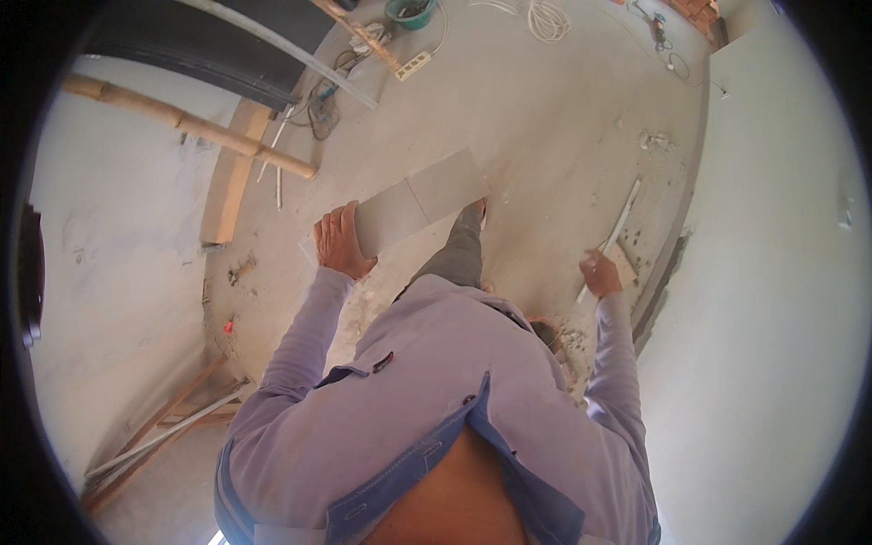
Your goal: The person measures and marks a ceramic tile using a ruler and marker, then uses an angle grinder to cut the tile on the floor. The person handles the tile, ruler, marker, and angle grinder during the process.
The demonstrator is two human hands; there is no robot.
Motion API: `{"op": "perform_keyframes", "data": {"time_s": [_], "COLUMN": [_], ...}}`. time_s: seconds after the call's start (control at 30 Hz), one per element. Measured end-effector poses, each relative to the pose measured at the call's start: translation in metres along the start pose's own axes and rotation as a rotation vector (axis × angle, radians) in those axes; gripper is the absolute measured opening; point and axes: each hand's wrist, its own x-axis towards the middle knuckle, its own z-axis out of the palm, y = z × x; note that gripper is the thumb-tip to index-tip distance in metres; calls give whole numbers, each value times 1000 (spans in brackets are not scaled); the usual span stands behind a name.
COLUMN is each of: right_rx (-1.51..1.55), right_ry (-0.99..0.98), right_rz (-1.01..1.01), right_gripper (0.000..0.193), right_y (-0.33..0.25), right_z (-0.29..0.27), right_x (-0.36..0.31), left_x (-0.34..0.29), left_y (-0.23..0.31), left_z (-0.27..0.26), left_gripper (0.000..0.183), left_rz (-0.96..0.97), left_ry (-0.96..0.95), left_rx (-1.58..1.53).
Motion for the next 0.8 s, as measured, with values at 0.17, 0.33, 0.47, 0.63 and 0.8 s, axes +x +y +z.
{"op": "perform_keyframes", "data": {"time_s": [0.17, 0.33, 0.47, 0.63, 0.8], "right_rx": [83, 167, 36, 210, 189], "right_ry": [31, -166, -78, -148, -109], "right_rz": [16, 307, 292, 356, 195], "right_gripper": [40, 37, 37, 37, 37], "right_y": [33, 74, 121, 132, 155], "right_z": [-32, 17, 45, 29, -87], "right_x": [110, 133, 118, 194, 338], "left_x": [134, 293, 394, 515, 589], "left_y": [38, 75, 95, 129, 158], "left_z": [16, 21, 59, 85, 142], "left_gripper": [99, 92, 78, 63, 62], "left_rz": [-145, -256, -312, -496, -507], "left_ry": [-363, -622, -701, -954, -854], "left_rx": [-294, -742, -982, -1344, -981]}}
